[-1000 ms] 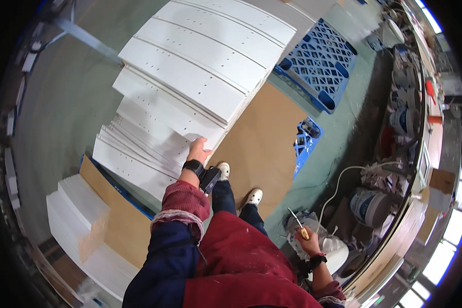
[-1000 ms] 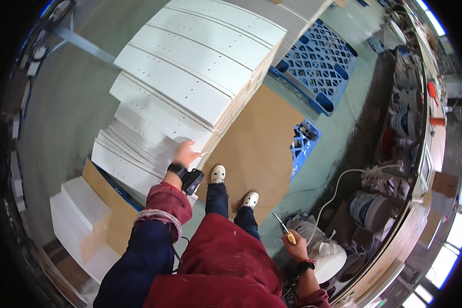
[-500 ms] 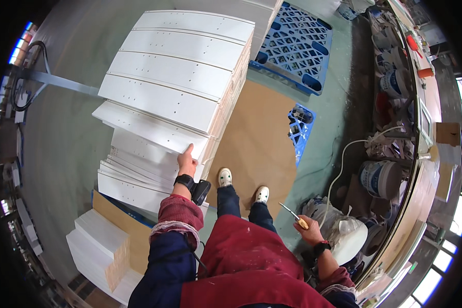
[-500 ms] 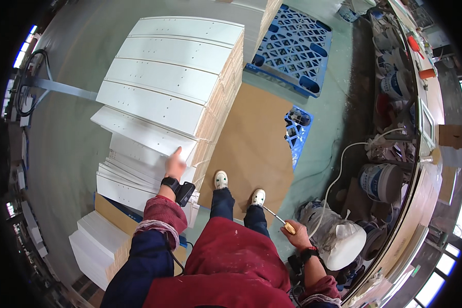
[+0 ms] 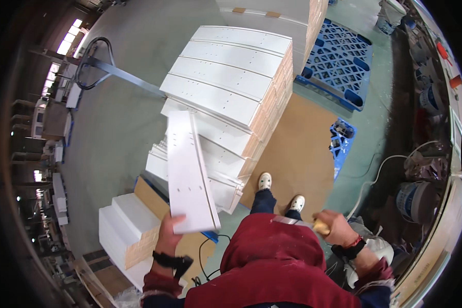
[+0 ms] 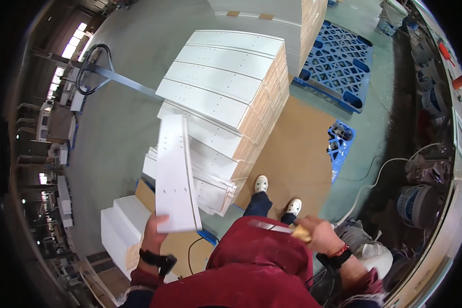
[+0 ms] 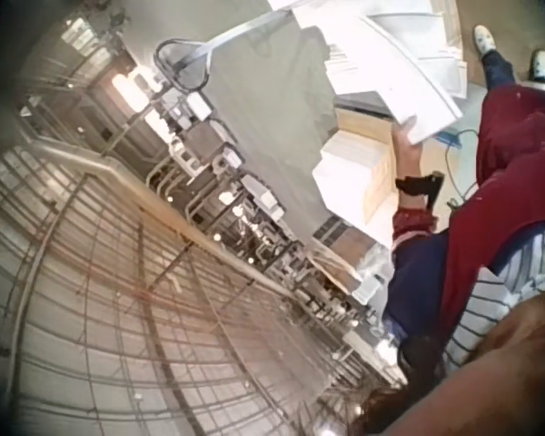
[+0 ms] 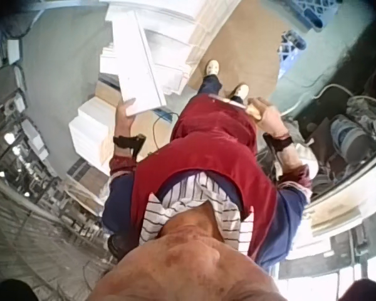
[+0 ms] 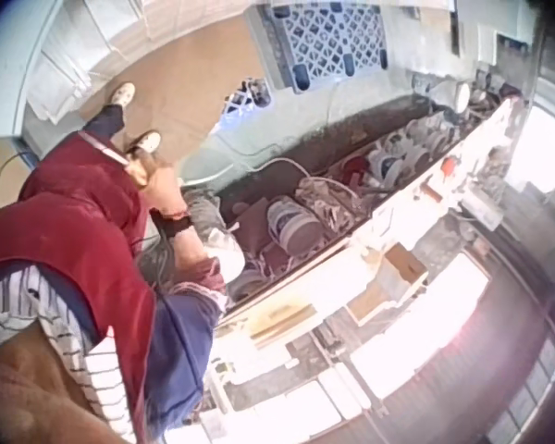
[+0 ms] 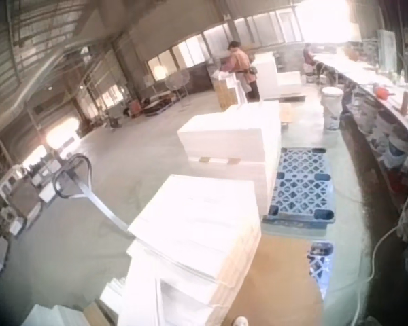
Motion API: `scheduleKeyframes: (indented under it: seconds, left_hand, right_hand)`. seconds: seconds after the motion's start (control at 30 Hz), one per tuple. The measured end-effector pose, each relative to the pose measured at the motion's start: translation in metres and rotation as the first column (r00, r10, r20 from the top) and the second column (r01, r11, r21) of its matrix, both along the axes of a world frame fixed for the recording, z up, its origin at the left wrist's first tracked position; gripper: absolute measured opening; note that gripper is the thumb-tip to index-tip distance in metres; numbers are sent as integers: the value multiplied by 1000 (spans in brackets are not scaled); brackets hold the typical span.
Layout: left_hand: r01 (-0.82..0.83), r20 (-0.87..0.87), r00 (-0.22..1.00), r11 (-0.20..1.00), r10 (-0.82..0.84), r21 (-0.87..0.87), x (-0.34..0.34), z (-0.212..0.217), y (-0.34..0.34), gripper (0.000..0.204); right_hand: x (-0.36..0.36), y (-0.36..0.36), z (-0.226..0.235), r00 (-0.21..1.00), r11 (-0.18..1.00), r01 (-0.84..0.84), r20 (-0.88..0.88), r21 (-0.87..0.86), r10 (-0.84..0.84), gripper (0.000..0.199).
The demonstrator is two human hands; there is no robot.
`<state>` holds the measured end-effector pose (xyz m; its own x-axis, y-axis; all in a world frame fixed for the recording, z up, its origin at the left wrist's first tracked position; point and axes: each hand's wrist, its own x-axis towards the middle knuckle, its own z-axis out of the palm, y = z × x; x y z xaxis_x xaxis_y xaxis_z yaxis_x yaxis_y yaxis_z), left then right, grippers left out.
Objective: The person repeatedly picks up white rectangular panels from a stack on a blue pallet and places them onto a growing pile on the floor. The person uses a small yellow-handled tool in their right hand while handling the panels with their left hand. The task involves repetitive pick-and-place motions in a warehouse setting.
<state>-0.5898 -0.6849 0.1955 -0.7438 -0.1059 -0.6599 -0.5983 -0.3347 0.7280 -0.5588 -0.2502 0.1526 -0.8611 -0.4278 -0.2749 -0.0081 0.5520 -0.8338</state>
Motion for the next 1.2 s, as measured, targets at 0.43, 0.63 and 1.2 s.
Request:
scheduleKeyframes:
  seconds: [0.43, 0.63, 1.2]
  left_hand:
    - [616, 303, 698, 760, -649, 207, 54, 80, 82, 57]
    - [702, 311, 567, 645, -763, 302, 37, 34, 86, 58]
    - [810, 287, 292, 395, -913, 433, -4, 25, 124, 65]
  right_hand:
    - [-3, 84, -79, 938, 903, 292, 89, 316, -335, 27]
    - [63, 70, -12, 990, 993, 27, 132, 118, -42, 21]
    - [109, 67, -16, 988, 975, 103, 133, -196, -78, 18]
